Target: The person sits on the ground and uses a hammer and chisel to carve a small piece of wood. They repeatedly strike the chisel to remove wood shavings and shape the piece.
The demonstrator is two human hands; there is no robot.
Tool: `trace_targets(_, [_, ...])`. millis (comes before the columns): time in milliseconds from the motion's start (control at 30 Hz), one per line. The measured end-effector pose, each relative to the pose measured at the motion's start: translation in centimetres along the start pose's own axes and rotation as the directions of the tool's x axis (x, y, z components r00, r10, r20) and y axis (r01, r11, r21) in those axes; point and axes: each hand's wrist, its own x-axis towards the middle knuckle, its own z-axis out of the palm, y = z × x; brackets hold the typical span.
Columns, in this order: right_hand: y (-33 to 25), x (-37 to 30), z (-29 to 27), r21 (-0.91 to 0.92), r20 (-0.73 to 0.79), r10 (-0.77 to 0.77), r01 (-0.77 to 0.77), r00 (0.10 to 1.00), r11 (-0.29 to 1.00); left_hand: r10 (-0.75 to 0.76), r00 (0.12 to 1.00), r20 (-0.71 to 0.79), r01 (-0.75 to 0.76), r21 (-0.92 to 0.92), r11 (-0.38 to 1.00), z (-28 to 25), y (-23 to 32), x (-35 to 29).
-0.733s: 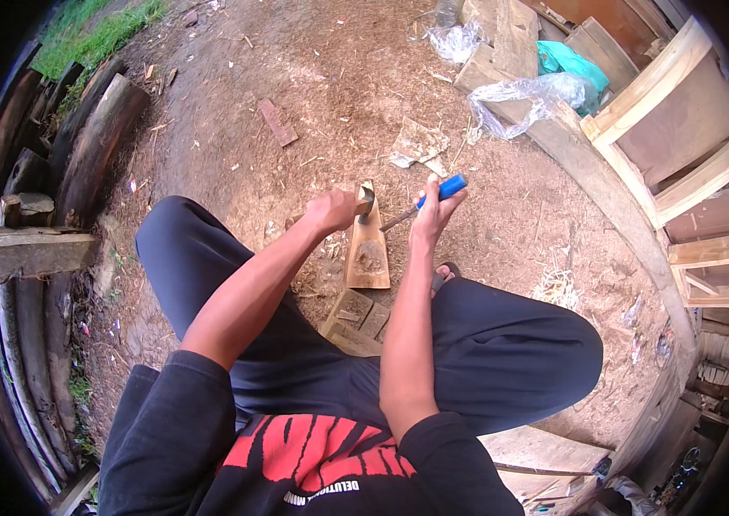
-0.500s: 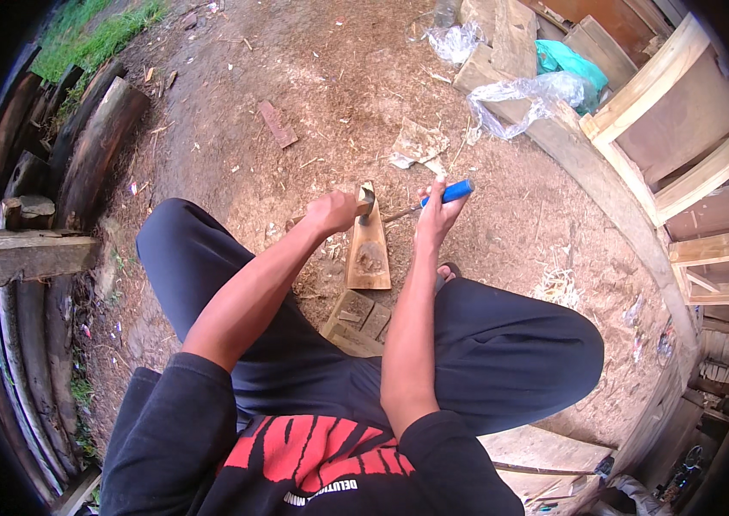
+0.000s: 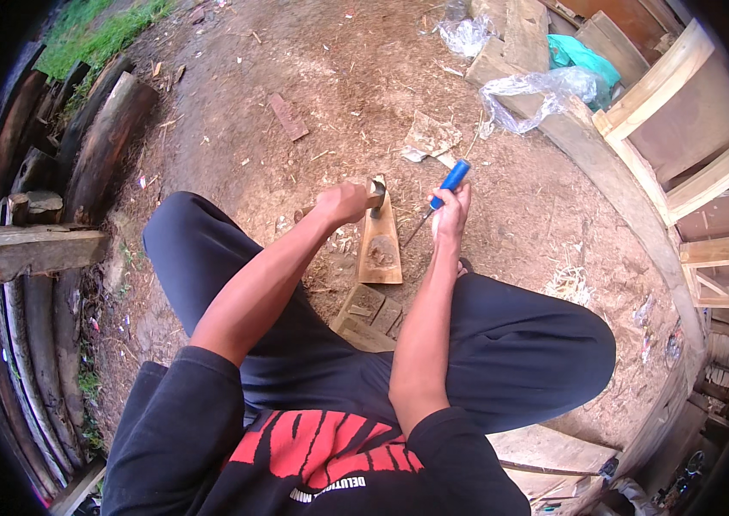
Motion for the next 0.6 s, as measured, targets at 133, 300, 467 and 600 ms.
trace_targets(133, [0.7, -0.2, 0.9, -0.035, -0.087, -0.101, 0.099, 0.991, 0.995, -0.009, 1.0, 0.021, 0.008, 0.023, 1.0, -0.2, -0.1, 0.0])
trace_targets(300, [1.2, -0.1, 0.3, 0.033, -0.062, -0.022, 0.024, 0.998, 0.999, 0.013, 1.0, -0.001, -0.013, 0.051, 0.999, -0.3, 0.0, -0.3])
trace_targets(467, [2.4, -0.5, 0.5, -0.104, -0.094, 0.039, -0.049, 0.995, 0.993, 0.034, 0.999, 0.001, -0.034, 0.051, 0.998, -0.5, 0.1, -0.6])
trace_targets(600, [3.3, -0.1, 1.1, -0.148, -0.178, 0.039, -0.066, 0.983, 0.987, -0.015, 1.0, 0.012, 0.015, 0.021, 1.0, -0.6, 0.2, -0.6])
